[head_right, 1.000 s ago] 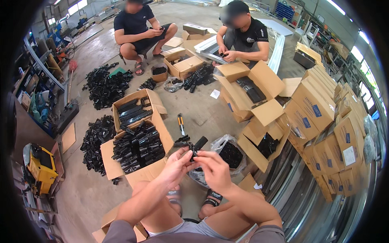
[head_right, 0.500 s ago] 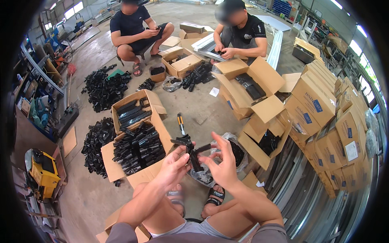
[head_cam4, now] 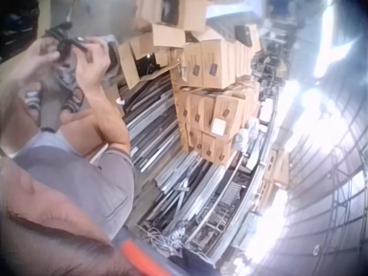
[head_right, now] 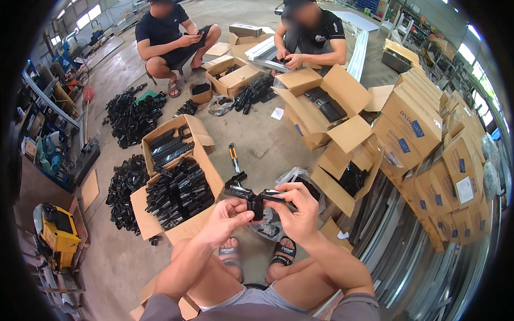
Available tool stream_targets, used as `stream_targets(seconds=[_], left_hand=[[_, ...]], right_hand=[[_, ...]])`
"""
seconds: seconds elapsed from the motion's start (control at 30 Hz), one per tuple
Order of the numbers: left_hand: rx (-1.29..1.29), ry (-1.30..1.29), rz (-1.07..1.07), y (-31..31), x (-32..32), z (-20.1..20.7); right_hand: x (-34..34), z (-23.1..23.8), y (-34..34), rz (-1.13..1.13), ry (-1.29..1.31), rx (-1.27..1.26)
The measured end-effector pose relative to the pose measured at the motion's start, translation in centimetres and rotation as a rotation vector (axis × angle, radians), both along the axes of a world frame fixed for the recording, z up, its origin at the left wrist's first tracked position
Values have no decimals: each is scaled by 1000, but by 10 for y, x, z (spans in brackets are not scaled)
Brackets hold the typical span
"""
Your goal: The person joins small black plastic T-shaped and tubular components together by hand while sitting on the floor among several boxes of parts.
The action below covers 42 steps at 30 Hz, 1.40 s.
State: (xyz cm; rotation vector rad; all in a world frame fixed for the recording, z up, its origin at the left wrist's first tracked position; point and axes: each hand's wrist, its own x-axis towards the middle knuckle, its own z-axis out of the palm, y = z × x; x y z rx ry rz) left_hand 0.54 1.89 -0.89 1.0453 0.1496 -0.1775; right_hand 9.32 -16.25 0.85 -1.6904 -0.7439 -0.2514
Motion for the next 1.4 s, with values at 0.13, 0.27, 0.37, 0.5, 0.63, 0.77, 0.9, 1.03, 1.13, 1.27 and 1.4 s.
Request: stream_targets(seconds=[0.13,0.27,0.37,0.5,0.63,0.77,0.9,1.03,1.13,1.27,1.4], left_hand=[[11,-10,50,-1,1,4],[71,6,9,-1,-1,6],[49,35,2,2,-1,6],[72,61,23,1,1,5],[30,46,3,3,-1,-1],[45,19,15,2,-3,3],[50,12,25,3,-4,6],[22,29,31,2,-3,8],[111,43,180,17,-1,-2],[37,44,364,29,9,6],[41,67,416,41,12,-2]], right_hand=[[-4,-1,1,19,23,14],[-2,-8,0,43,-10,2],[-2,-17,0,60,125,98],[-4,-12,1,54,103,83],[-5,-11,2,69,55,59],[-6,-18,3,73,133,114],[-7,-18,2,58,123,97],[14,-26,-6,129,5,203],[73,-42,-15,-187,220,179],[133,-134,-75,-222,202,-859],[136,-218,-74,49,405,-1523]])
